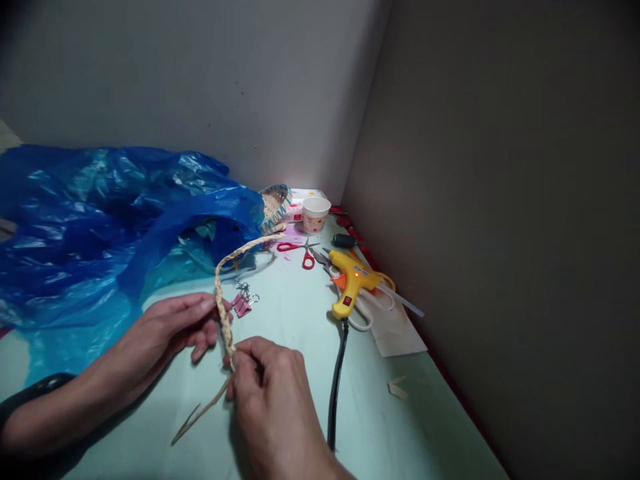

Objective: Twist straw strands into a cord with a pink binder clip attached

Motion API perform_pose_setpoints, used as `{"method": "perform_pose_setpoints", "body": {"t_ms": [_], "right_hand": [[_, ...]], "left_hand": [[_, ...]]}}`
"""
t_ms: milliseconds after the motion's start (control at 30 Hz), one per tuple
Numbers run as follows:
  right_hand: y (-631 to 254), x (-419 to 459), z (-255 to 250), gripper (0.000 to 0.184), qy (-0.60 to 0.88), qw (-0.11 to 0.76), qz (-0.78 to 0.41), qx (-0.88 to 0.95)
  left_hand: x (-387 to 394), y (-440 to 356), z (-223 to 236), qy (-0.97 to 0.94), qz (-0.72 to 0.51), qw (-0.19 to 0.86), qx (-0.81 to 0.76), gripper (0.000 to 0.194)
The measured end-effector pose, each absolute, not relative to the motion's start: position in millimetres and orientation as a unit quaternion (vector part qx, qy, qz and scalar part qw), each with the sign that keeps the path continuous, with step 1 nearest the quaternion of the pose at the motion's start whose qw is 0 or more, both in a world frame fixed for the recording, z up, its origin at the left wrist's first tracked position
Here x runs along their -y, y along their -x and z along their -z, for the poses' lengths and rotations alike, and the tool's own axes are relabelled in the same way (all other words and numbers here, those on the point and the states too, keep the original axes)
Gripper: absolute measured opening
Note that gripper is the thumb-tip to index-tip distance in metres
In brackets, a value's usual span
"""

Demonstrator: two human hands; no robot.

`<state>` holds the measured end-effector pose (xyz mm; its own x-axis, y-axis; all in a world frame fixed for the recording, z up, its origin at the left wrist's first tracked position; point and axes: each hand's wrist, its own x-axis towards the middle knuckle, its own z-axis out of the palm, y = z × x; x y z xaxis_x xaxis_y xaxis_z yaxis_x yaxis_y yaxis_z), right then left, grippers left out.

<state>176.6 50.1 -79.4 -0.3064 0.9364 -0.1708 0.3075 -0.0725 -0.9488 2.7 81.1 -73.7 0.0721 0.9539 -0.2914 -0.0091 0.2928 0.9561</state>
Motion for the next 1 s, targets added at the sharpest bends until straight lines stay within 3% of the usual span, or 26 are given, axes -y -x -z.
{"method": "perform_pose_setpoints", "body": {"t_ms": [167,333,600,767,1000], "right_hand": [[-177,-53,76,0.032,0.488,0.324,-0.559,0.587],[-176,-51,77,0.027,0.465,0.348,-0.559,0.593],[-172,-41,85,0.015,0.477,0.356,-0.534,0.601],[-176,-41,74,0.014,0.470,0.299,-0.484,0.675],[-185,-47,60,0.025,0.492,0.201,-0.304,0.791]], "left_hand": [[-53,-14,74,-0.502,-0.302,0.635,-0.504,0.020],[-46,-24,80,-0.454,-0.312,0.686,-0.476,0.027],[-43,-21,73,-0.458,-0.322,0.630,-0.538,0.032],[-44,-20,75,-0.497,-0.331,0.614,-0.516,0.032],[-40,-21,72,-0.511,-0.355,0.523,-0.582,0.028]]}}
